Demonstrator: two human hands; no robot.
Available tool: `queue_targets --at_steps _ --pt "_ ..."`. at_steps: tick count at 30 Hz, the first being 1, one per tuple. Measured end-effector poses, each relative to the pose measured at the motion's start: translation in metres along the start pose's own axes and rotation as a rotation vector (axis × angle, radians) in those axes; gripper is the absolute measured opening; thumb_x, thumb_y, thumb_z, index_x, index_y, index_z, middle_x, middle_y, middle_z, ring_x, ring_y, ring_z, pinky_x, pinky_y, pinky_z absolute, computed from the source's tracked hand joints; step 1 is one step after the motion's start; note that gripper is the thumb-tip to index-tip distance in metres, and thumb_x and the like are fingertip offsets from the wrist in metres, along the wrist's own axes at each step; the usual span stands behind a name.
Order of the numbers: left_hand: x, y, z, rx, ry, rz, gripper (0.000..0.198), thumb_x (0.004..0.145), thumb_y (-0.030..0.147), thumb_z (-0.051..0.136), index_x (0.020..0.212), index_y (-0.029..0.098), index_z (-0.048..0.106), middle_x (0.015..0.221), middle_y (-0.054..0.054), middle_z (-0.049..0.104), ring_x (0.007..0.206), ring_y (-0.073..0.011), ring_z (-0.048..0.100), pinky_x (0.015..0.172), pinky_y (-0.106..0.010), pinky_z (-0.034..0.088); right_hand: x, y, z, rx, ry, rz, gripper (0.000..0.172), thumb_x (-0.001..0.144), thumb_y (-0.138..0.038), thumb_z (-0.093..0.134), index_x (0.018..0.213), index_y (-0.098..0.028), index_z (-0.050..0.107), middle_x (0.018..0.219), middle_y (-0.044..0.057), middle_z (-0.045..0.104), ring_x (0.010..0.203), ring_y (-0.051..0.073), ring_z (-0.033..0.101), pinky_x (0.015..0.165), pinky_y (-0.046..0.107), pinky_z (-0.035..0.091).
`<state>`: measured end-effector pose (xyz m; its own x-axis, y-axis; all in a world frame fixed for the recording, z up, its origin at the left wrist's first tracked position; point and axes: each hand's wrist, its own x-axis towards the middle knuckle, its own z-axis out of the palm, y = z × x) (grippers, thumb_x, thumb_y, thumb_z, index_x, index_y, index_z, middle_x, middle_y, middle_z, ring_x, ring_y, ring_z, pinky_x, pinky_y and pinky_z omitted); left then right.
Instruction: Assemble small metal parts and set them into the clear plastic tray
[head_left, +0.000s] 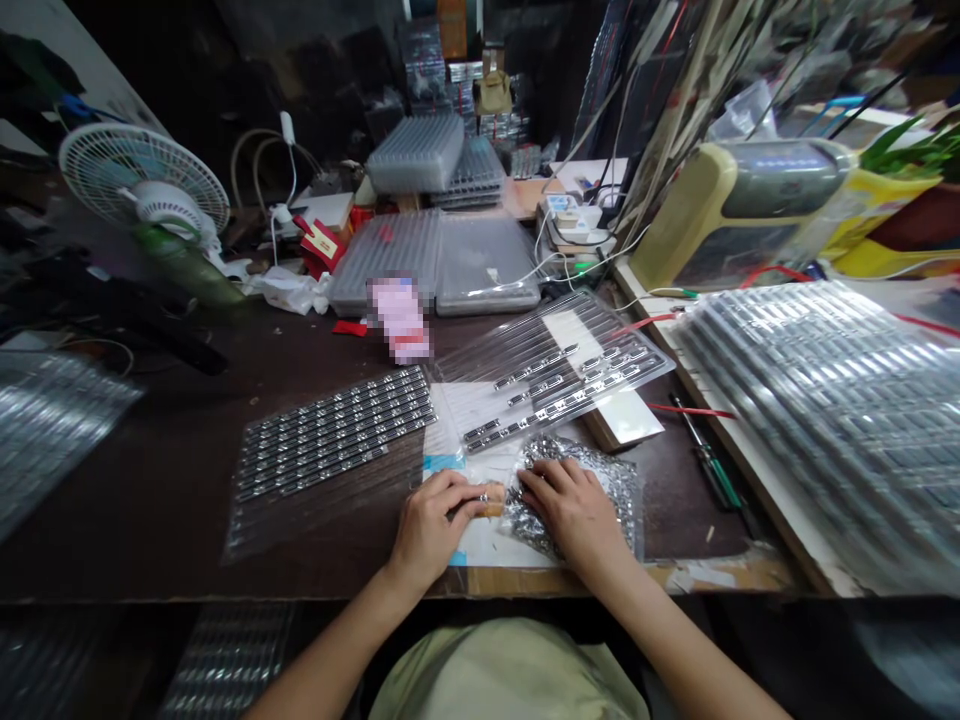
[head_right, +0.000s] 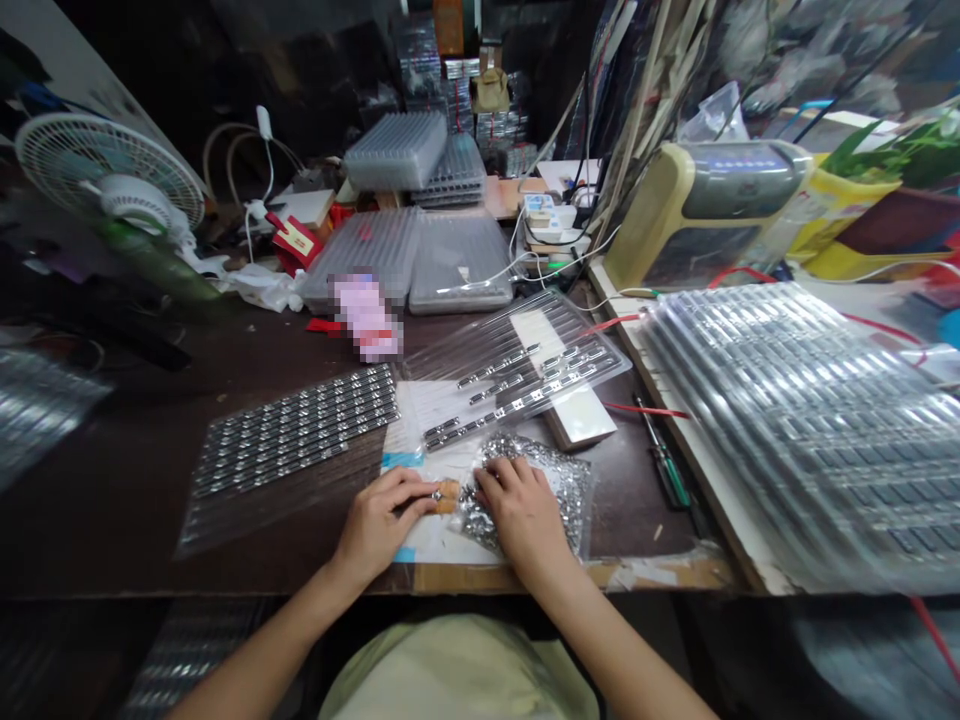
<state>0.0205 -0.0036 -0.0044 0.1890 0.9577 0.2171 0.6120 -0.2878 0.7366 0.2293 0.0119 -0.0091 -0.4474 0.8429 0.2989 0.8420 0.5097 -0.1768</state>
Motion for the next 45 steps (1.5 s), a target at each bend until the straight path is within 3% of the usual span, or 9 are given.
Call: queue_targets --at_steps 4,9,13,17,23,27,35,40,45 --pt "-0.001 -0.002 0.001 0.002 0.001 0.017 0.015 0.083 0.022 0.064 0.094 0.024 0.073 0.085 -0.004 0.067 0.079 -0.016 0.063 0.074 -0.027 0.05 -0.007 0.004 -0.011 -0.016 0.028 0.021 0.021 0.093 -0.025 0.048 0.104 -0.019 0.066 0.098 0.008 0.064 0.086 0.02 0.054 0.07 0.032 0.042" --pt "-0.002 -0.008 0.002 -0.071 0.055 -0.033 0.012 0.083 0.02 0.063 0.09 0.02 0.072 0.086 -0.004 0.068 0.082 -0.0159 0.064 0.073 -0.026 0.051 -0.039 0.017 -0.033 -0.062 0.017 0.021 0.029 0.091 -0.036 0.052 0.113 -0.021 0.063 0.114 0.008 0.063 0.097 0.023 0.053 0.079 0.036 0.045" --pt "-0.002 -0.011 0.003 -0.108 0.076 -0.083 0.01 0.082 0.021 0.064 0.087 0.02 0.073 0.085 -0.004 0.068 0.08 -0.0156 0.064 0.067 -0.023 0.052 -0.051 0.015 -0.021 -0.123 0.043 0.043 0.032 0.092 -0.031 0.049 0.121 -0.022 0.06 0.125 0.005 0.06 0.106 0.026 0.049 0.083 0.039 0.044" --pt "-0.002 -0.012 0.004 -0.123 0.074 -0.09 0.011 0.082 0.02 0.064 0.089 0.02 0.072 0.087 -0.005 0.068 0.08 -0.0153 0.064 0.064 -0.022 0.051 -0.043 0.011 -0.005 -0.104 0.048 0.076 0.031 0.093 -0.028 0.048 0.12 -0.023 0.061 0.122 0.003 0.062 0.102 0.025 0.049 0.08 0.038 0.044" --pt "-0.003 -0.012 0.004 -0.12 0.067 -0.083 0.01 0.08 0.019 0.065 0.088 0.02 0.073 0.086 -0.004 0.068 0.078 -0.0149 0.064 0.063 -0.022 0.051 -0.025 0.011 -0.01 -0.027 0.085 0.041 0.028 0.093 -0.028 0.046 0.114 -0.021 0.064 0.117 0.007 0.063 0.101 0.024 0.052 0.082 0.038 0.046" --pt "-0.002 -0.012 0.004 -0.115 0.065 -0.083 0.011 0.081 0.018 0.065 0.089 0.02 0.072 0.086 -0.004 0.068 0.079 -0.0149 0.064 0.064 -0.022 0.051 -0.006 0.002 -0.005 -0.017 0.025 -0.052 0.027 0.091 -0.029 0.051 0.116 -0.025 0.062 0.123 0.006 0.06 0.111 0.025 0.049 0.087 0.04 0.045" --pt "-0.002 -0.013 0.004 -0.136 0.063 -0.094 0.011 0.081 0.021 0.065 0.089 0.02 0.072 0.086 -0.004 0.068 0.077 -0.0144 0.064 0.063 -0.022 0.051 -0.01 -0.002 0.005 0.083 0.019 -0.015 0.02 0.089 -0.013 0.052 0.103 -0.02 0.065 0.104 0.007 0.064 0.087 0.018 0.055 0.076 0.029 0.045" --pt "0.001 -0.009 0.001 -0.125 0.066 -0.093 0.01 0.082 0.02 0.065 0.088 0.021 0.072 0.086 -0.003 0.067 0.076 -0.0139 0.063 0.061 -0.022 0.05 -0.006 -0.003 0.005 0.068 0.095 -0.005 0.013 0.09 -0.017 0.052 0.095 -0.02 0.064 0.098 0.006 0.065 0.083 0.019 0.054 0.071 0.031 0.04" --pt "0.002 0.003 0.004 -0.015 0.052 0.015 0.011 0.083 0.023 0.064 0.091 0.023 0.072 0.084 -0.002 0.067 0.079 -0.0146 0.063 0.072 -0.025 0.049 -0.003 -0.004 0.004 0.181 0.164 0.062 0.013 0.093 -0.019 0.047 0.087 -0.018 0.059 0.082 0.005 0.062 0.076 0.018 0.052 0.069 0.03 0.041"
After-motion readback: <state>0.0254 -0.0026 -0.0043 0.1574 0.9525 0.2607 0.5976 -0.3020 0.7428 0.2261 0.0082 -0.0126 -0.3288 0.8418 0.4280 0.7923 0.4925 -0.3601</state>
